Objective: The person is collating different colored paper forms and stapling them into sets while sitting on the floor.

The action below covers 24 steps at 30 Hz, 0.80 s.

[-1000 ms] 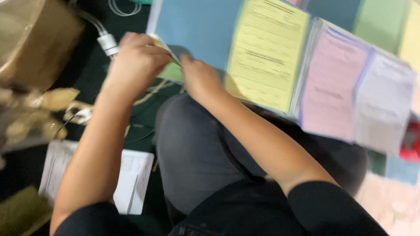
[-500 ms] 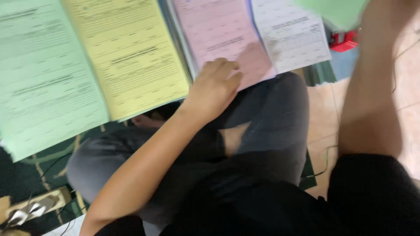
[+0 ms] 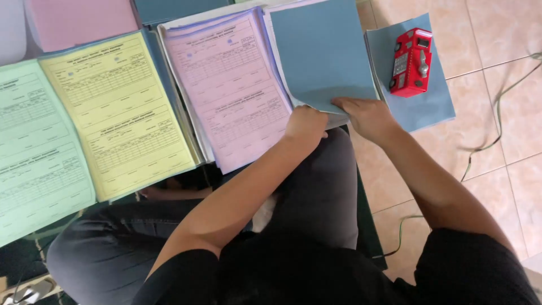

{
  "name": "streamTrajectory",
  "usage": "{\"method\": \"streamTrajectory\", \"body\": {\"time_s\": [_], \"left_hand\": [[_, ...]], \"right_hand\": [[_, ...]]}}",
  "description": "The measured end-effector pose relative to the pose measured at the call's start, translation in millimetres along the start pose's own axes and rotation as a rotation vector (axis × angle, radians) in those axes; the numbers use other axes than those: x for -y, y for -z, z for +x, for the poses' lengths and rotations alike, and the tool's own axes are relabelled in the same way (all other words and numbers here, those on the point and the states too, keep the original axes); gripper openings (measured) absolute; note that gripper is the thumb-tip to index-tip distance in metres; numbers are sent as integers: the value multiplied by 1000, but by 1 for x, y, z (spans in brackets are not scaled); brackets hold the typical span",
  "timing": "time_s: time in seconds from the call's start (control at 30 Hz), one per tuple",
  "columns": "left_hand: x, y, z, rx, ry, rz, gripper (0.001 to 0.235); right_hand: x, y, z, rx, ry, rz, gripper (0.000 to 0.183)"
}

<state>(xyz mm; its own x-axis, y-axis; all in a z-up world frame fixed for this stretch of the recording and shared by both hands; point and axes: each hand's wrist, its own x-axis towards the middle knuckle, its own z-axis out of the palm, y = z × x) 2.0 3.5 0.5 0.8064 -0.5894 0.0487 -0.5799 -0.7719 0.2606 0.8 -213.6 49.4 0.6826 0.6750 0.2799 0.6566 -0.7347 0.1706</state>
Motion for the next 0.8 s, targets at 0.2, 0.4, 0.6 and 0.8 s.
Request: {"method": "streamTrajectory", "body": {"time_s": [0.2,0.4,0.6,0.8], "left_hand": [[10,41,-10,149,80,-178,47],[16,57,-21,97,-5,-171,39],[23,55,-32,-116,-68,-133,14],[45,91,-104,-523,-57,-223,16]], "right_hand": [[6,-3,-12,150,-180,228,43],[15,13,-8,236,-203,314,38],[32,19,-3,276,-126,125,49],[-7,-1,-7,309,-261,-19,34]]}}
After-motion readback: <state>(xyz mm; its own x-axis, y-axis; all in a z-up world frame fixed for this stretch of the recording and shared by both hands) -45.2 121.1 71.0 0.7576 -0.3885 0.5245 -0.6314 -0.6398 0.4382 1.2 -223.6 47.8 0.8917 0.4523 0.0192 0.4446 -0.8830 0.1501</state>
